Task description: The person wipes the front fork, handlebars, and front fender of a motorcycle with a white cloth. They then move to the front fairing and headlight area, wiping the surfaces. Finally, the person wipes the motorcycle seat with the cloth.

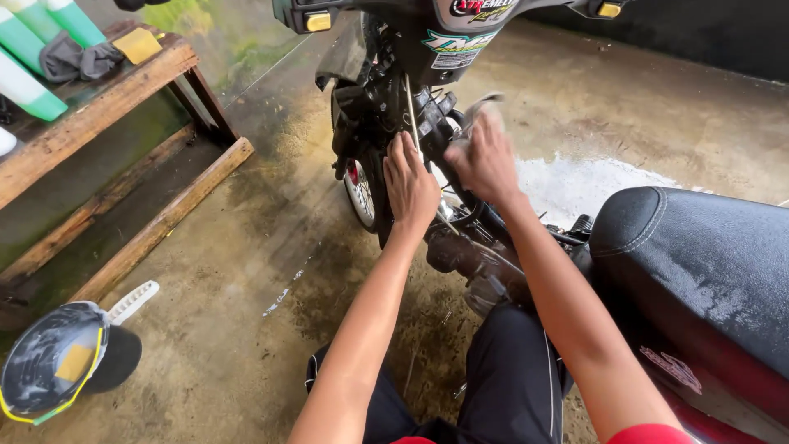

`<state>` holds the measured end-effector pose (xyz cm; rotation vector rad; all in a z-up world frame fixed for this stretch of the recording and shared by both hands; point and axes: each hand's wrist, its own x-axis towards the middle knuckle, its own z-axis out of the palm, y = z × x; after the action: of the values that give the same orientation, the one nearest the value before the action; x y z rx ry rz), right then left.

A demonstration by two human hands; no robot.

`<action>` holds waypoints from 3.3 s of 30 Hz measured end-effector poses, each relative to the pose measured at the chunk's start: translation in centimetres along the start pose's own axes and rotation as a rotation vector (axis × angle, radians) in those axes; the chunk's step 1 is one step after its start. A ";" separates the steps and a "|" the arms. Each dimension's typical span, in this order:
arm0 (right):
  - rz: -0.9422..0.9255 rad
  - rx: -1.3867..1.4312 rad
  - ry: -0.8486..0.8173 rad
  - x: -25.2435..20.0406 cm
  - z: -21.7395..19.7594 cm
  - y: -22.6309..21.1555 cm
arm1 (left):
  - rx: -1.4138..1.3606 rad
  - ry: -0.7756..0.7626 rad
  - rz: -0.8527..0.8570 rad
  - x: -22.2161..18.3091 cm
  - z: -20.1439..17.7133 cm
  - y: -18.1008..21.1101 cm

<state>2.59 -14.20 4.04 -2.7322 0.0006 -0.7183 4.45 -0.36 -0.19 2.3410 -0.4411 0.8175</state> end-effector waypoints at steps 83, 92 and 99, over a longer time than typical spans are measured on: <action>0.984 1.442 0.567 11.9 -1.2 -6.8 | 0.207 -0.209 0.117 0.8 -1.8 -1.8; 0.910 1.496 0.510 9.3 -4.1 -9.5 | 0.253 -0.097 0.147 0.8 -0.4 -2.3; 0.989 1.707 0.462 5.8 0.4 -6.9 | 0.152 -0.004 0.163 0.4 -0.2 -2.6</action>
<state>7.29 -8.00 8.50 -0.7193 0.5162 -0.5283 5.96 1.68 -0.97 2.4706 -0.5969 0.9527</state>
